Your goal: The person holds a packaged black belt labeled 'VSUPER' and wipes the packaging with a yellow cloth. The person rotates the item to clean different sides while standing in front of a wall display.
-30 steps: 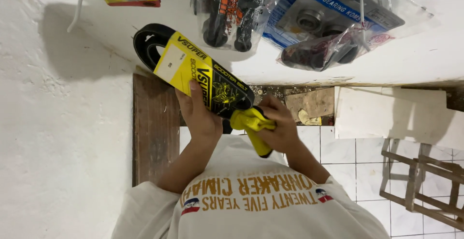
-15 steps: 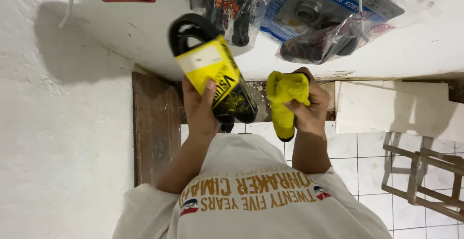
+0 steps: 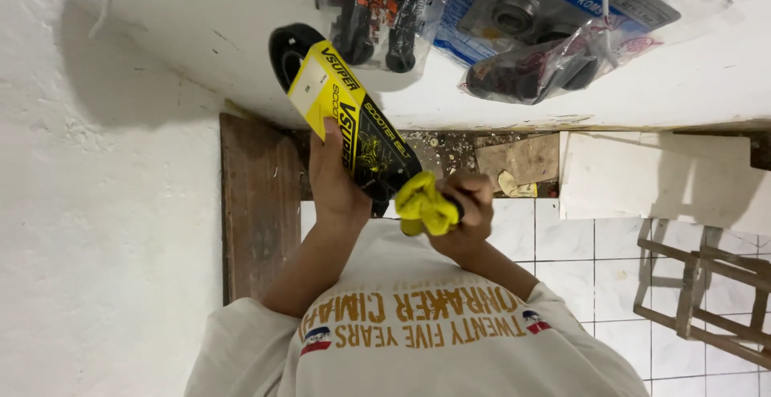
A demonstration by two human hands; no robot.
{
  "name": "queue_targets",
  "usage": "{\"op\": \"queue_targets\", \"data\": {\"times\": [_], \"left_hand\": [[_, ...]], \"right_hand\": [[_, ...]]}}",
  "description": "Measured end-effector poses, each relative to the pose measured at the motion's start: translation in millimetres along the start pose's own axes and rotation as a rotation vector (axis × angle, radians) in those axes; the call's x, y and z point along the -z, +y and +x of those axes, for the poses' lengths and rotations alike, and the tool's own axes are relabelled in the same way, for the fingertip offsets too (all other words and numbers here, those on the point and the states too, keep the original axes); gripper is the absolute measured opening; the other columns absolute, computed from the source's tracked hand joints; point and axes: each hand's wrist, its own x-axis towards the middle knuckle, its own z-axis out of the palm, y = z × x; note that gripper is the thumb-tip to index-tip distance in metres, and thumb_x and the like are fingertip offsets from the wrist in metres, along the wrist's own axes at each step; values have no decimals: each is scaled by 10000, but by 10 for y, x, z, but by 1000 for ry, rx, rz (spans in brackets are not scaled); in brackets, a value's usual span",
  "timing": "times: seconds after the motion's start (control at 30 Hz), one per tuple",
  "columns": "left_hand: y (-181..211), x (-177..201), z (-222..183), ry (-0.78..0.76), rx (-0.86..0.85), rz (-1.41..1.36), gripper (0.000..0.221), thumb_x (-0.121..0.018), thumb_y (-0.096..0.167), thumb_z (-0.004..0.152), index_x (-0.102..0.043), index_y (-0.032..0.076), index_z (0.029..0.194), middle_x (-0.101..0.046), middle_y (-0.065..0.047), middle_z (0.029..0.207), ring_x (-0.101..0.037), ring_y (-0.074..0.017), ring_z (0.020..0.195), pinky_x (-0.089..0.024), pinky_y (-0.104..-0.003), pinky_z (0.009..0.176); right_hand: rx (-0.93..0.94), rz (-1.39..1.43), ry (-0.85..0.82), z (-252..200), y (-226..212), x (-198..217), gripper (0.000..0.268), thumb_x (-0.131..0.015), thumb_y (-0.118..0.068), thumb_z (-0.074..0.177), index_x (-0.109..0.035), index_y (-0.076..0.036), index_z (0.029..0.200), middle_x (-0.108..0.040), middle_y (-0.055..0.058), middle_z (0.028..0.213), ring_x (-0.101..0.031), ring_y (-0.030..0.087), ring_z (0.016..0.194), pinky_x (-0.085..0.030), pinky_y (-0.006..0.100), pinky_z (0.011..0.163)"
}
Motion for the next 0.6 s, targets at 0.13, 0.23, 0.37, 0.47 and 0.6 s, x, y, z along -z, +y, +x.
{"op": "queue_targets", "data": {"times": [0.13,0.23,0.37,0.47,0.6], "left_hand": [[-36,-37,-9,54,117,-37,502,-525,388,1063,-450,65,1441,-631,-78,1239,-651,-208,1105,-563,-390,968],[-1,-68,-3,71,121,-47,496,-520,381,1069,-454,49,1431,-633,-84,1233,-657,-210,1103,-572,-389,967],[20,-51,10,-44,24,-24,455,-519,369,1101,-448,55,1423,-626,-101,1214,-662,-225,1073,-578,-401,936],[12,-6,45,-46,-13,-16,423,-532,308,1107,-441,61,1437,-624,-91,1239,-656,-205,1089,-570,-382,942],[25,66,66,-56,-16,68,411,-554,218,1087,-436,66,1450,-637,-86,1266,-655,-187,1118,-563,-357,958]], "right_hand": [[150,-40,-29,-67,74,-68,466,-879,-100,870,-576,-39,1219,-480,97,1212,-597,217,1056,-558,331,855],[182,14,-69,21,-9,-88,529,-929,-106,792,-618,-47,1216,-479,100,1183,-593,234,1006,-545,336,809],[0,97,-191,30,3,-11,449,-908,-117,808,-668,-41,1180,-524,109,1170,-619,227,1011,-547,323,840],[-98,242,-352,211,158,157,405,-828,-144,825,-695,7,1176,-586,135,1156,-643,240,1011,-552,326,853],[-262,712,-830,441,402,484,376,-786,-220,832,-703,34,1095,-685,158,1121,-675,254,995,-557,354,855]]}}
